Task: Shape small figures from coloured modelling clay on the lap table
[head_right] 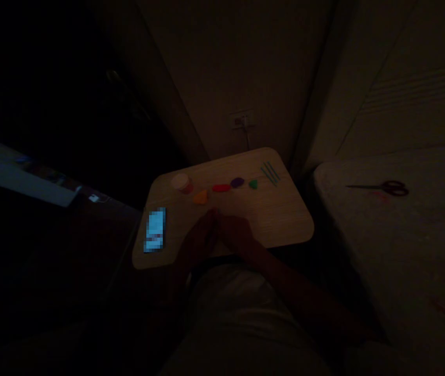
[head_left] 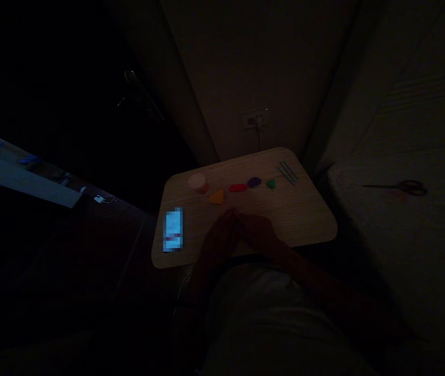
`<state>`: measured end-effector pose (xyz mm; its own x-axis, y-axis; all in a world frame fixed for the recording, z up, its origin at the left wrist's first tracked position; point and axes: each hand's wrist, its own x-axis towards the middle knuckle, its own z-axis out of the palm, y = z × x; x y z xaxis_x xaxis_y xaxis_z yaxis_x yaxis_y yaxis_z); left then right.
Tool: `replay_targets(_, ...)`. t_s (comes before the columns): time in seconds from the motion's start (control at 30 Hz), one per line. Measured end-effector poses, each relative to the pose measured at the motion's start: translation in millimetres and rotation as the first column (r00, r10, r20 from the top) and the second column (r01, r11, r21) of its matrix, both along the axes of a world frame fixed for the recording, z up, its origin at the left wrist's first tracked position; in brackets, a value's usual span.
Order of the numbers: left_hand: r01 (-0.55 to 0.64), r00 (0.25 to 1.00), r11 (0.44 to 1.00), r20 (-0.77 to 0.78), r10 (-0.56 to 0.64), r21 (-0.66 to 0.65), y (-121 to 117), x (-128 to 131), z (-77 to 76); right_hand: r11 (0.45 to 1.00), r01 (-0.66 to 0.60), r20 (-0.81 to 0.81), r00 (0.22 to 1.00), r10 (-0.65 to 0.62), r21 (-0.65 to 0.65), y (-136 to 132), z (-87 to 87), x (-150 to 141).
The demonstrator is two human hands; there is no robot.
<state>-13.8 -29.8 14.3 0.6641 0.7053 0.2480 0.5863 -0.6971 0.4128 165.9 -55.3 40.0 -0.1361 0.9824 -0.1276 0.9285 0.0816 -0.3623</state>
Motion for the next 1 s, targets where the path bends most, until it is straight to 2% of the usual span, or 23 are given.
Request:
replay_targets(0.1,-0.004,1.000,1.000,-0.002,0.004,-0.004,-0.5,0.4,0.2,1.000,-0.003,-0.004,1.000,0.003,-0.004,-0.3,1.0,4.0)
replay_targets(0.37,-0.013,0.997,0.998,0.071,0.018,-0.065,2.2,-2.2,0.1,0.981,0.192,-0.017,0.981,-0.192,0.028,-4.1,2.9,10.5)
replay_targets(0.6,-0.041,0.995,0.996,0.082,0.048,-0.079,4.8,-2.7,-0.1,0.964,0.256,-0.127,0.961,-0.245,0.075,-5.9,-0.8,15.1)
replay_targets(0.73,-0.026,0.995,0.997,0.094,0.032,-0.072,5.6,-3.0,0.1,0.952,0.280,-0.212,0.945,-0.250,0.121,-5.8,-7.9,16.8)
replay_targets(0.83,-0.026,0.993,0.997,0.114,0.034,-0.076,6.4,-3.3,1.1,0.929,0.309,-0.320,0.918,-0.235,0.203,-6.7,-16.6,21.1)
replay_targets(0.93,-0.042,0.987,0.997,0.151,0.050,-0.057,7.4,-3.1,2.6,0.907,0.278,-0.417,0.900,-0.131,0.315,-8.6,-24.0,29.9)
replay_targets(1.0,-0.048,0.985,0.998,0.165,0.055,-0.044,7.8,-2.3,4.3,0.907,0.223,-0.409,0.910,-0.063,0.357,-9.2,-25.7,37.8)
